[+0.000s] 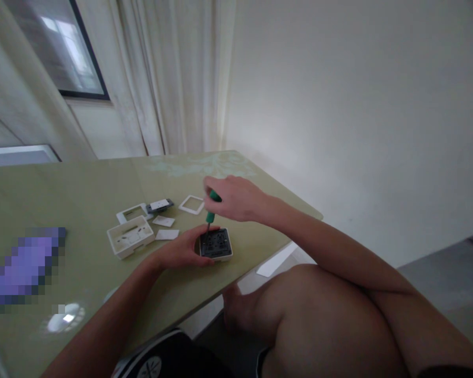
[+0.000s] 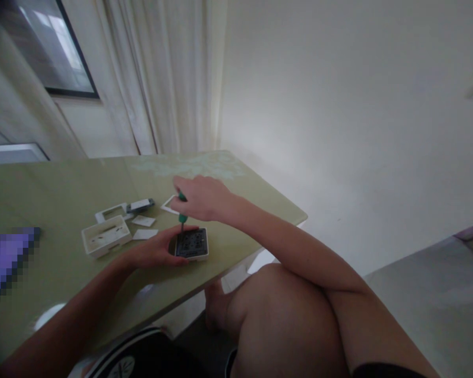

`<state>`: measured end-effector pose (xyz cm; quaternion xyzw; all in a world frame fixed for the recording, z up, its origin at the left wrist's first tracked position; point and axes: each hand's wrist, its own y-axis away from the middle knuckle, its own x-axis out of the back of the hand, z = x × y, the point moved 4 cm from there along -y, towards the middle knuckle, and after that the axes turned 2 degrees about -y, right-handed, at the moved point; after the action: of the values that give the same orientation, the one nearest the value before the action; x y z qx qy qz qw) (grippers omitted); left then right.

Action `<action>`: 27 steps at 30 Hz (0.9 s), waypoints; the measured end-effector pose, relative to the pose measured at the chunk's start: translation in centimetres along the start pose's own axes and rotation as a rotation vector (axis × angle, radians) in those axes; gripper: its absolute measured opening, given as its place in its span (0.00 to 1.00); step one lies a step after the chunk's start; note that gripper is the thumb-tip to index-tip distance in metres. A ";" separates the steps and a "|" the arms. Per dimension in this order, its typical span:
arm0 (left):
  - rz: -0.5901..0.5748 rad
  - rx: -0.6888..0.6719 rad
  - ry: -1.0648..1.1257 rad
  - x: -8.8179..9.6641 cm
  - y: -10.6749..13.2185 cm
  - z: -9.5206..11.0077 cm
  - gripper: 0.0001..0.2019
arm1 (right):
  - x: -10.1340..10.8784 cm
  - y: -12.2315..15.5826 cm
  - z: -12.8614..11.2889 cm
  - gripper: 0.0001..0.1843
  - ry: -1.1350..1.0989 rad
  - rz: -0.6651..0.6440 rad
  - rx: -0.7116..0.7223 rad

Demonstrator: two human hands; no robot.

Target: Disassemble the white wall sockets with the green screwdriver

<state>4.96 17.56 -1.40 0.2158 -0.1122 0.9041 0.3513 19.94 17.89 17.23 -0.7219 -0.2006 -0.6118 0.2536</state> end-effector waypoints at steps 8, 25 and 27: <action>0.001 0.002 -0.042 0.1 0.0 -0.5 0.35 | -0.4 0.9 -3.3 0.12 -0.083 -0.049 0.375; 0.043 -0.023 -0.056 0.1 0.0 0.0 0.40 | -0.4 0.2 -1.4 0.17 -0.022 0.074 0.057; 0.056 -0.023 -0.066 0.2 0.0 0.0 0.44 | -0.6 0.1 -0.4 0.20 -0.055 0.100 -0.052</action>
<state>4.88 17.68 -1.32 0.2381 -0.1399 0.9047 0.3244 19.60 17.61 16.68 -0.7540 -0.1553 -0.5832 0.2592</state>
